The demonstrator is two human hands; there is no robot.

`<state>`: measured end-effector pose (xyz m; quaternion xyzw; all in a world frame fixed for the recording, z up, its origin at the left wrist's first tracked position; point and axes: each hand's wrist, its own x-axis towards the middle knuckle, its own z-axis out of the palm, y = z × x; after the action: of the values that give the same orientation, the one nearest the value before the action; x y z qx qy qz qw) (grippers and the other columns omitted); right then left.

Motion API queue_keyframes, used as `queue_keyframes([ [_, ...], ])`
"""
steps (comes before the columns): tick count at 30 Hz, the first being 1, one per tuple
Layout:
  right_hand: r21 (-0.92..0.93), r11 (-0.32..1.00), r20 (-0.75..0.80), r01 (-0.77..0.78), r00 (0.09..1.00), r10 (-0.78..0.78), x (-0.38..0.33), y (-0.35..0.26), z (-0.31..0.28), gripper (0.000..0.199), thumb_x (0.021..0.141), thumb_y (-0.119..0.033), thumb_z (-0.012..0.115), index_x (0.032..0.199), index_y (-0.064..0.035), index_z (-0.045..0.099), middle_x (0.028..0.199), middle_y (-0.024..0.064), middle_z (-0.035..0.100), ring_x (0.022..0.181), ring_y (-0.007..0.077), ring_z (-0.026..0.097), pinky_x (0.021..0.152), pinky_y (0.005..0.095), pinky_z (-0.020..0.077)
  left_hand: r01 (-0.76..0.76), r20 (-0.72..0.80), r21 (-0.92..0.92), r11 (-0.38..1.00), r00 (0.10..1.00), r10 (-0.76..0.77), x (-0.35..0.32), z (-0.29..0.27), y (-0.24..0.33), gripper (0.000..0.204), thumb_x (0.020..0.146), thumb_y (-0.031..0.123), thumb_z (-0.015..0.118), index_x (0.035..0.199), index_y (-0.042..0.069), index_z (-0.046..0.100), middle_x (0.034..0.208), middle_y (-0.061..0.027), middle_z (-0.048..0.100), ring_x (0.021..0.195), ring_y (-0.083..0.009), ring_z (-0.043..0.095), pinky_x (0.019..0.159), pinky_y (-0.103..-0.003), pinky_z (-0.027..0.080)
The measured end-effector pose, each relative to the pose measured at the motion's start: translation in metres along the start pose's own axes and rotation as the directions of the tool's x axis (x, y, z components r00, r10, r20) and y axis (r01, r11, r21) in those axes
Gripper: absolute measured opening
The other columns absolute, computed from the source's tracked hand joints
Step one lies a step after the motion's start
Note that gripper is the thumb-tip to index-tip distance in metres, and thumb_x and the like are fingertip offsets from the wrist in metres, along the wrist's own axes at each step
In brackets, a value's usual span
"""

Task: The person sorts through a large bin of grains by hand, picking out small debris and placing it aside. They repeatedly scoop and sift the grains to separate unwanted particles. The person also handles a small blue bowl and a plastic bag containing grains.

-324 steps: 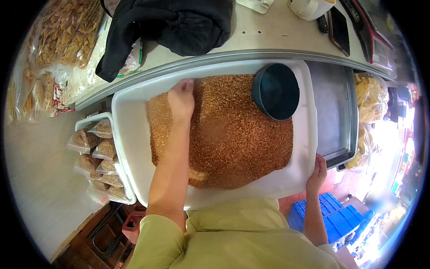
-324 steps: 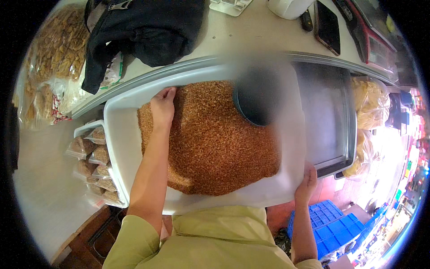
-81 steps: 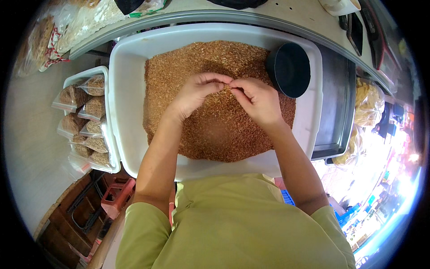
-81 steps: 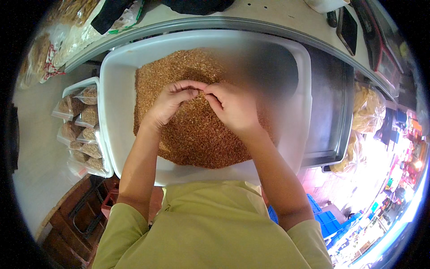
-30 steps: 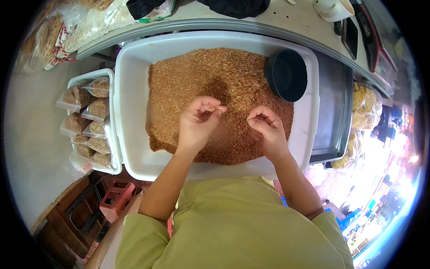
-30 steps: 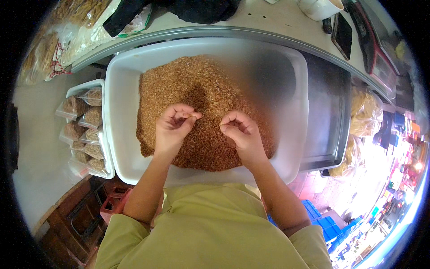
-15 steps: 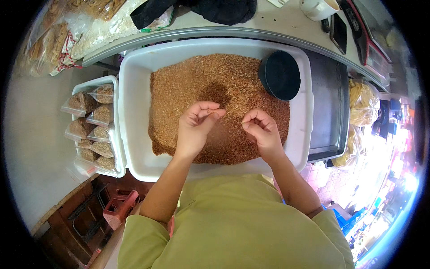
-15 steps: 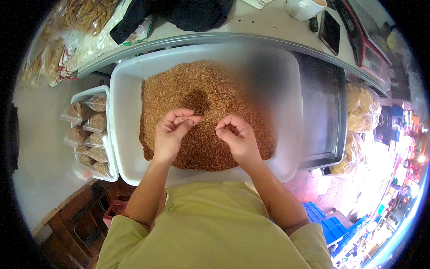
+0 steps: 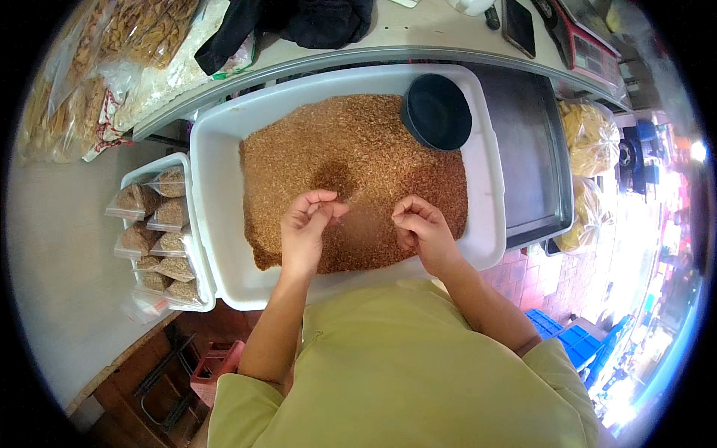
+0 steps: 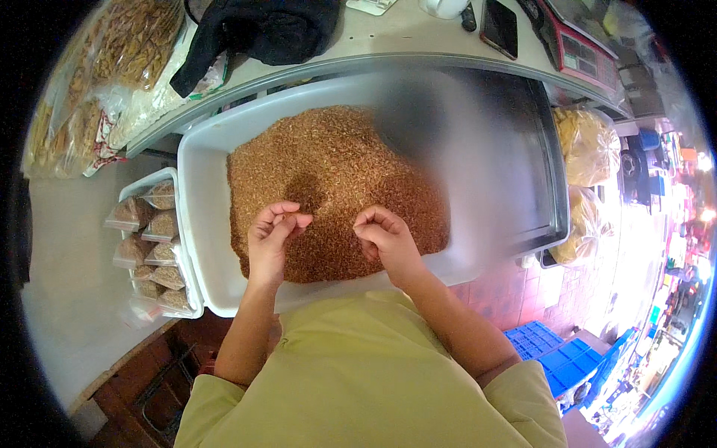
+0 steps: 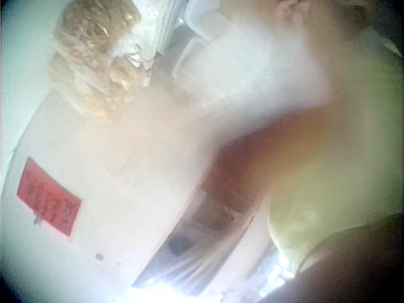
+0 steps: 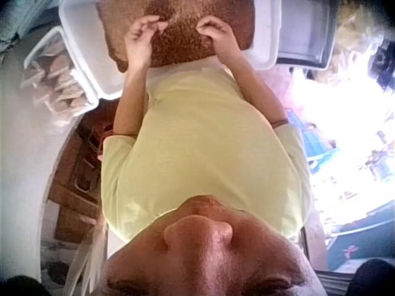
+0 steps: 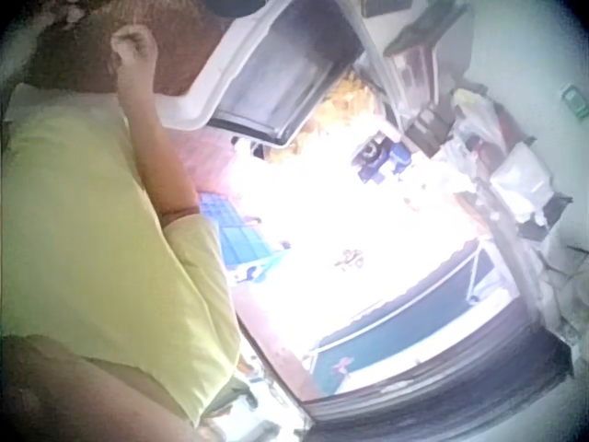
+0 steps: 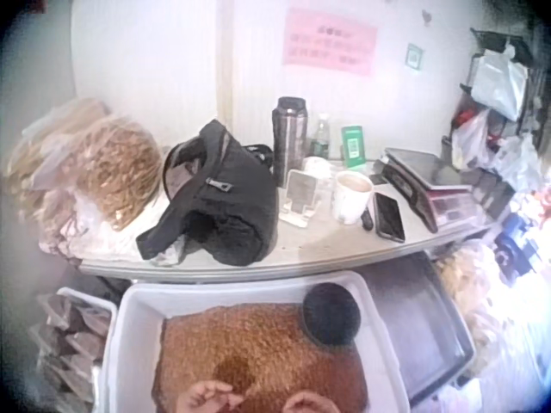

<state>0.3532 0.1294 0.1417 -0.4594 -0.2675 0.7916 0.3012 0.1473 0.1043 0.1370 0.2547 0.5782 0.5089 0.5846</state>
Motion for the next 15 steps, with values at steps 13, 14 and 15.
queue_keyframes([
  [13, 0.12, 0.991, -0.106, -0.062, 0.992, 0.075, -0.009, 0.012, -0.003, 0.005, 0.087, -0.015, 0.054, 0.086, -0.0106, 0.054, 0.079, 0.0041, 0.061, 0.071, 0.0135, 0.058, 0.068, 0.028, 0.0496, -0.277, 0.12, 0.821, 0.5, 0.939, 0.323, -0.014, -0.018, 0.007, 0.035, 0.075, 0.003, 0.057, 0.109, 0.013, 0.063, 0.079, -0.0034, 0.069, 0.083, -0.0196, 0.06, 0.088, -0.037, 0.039],
  [14, 0.145, 0.987, -0.096, -0.069, 0.992, 0.084, -0.009, 0.013, -0.004, 0.005, 0.086, -0.015, 0.054, 0.086, -0.0105, 0.054, 0.079, 0.0042, 0.061, 0.072, 0.0137, 0.058, 0.069, 0.0283, 0.0495, -0.347, 0.185, 0.858, 0.378, 0.896, 0.404, -0.013, -0.021, 0.008, 0.035, 0.076, 0.004, 0.057, 0.109, 0.012, 0.063, 0.08, -0.0037, 0.07, 0.084, -0.019, 0.059, 0.088, -0.036, 0.039],
  [15, 0.168, 0.983, -0.081, -0.077, 0.992, 0.092, -0.009, 0.014, -0.003, 0.005, 0.086, -0.015, 0.054, 0.086, -0.0104, 0.054, 0.079, 0.0043, 0.061, 0.072, 0.014, 0.058, 0.069, 0.0286, 0.0494, -0.405, 0.255, 0.881, 0.245, 0.842, 0.475, -0.012, -0.024, 0.011, 0.035, 0.076, 0.004, 0.057, 0.11, 0.012, 0.063, 0.081, -0.004, 0.07, 0.085, -0.0185, 0.059, 0.088, -0.035, 0.039],
])
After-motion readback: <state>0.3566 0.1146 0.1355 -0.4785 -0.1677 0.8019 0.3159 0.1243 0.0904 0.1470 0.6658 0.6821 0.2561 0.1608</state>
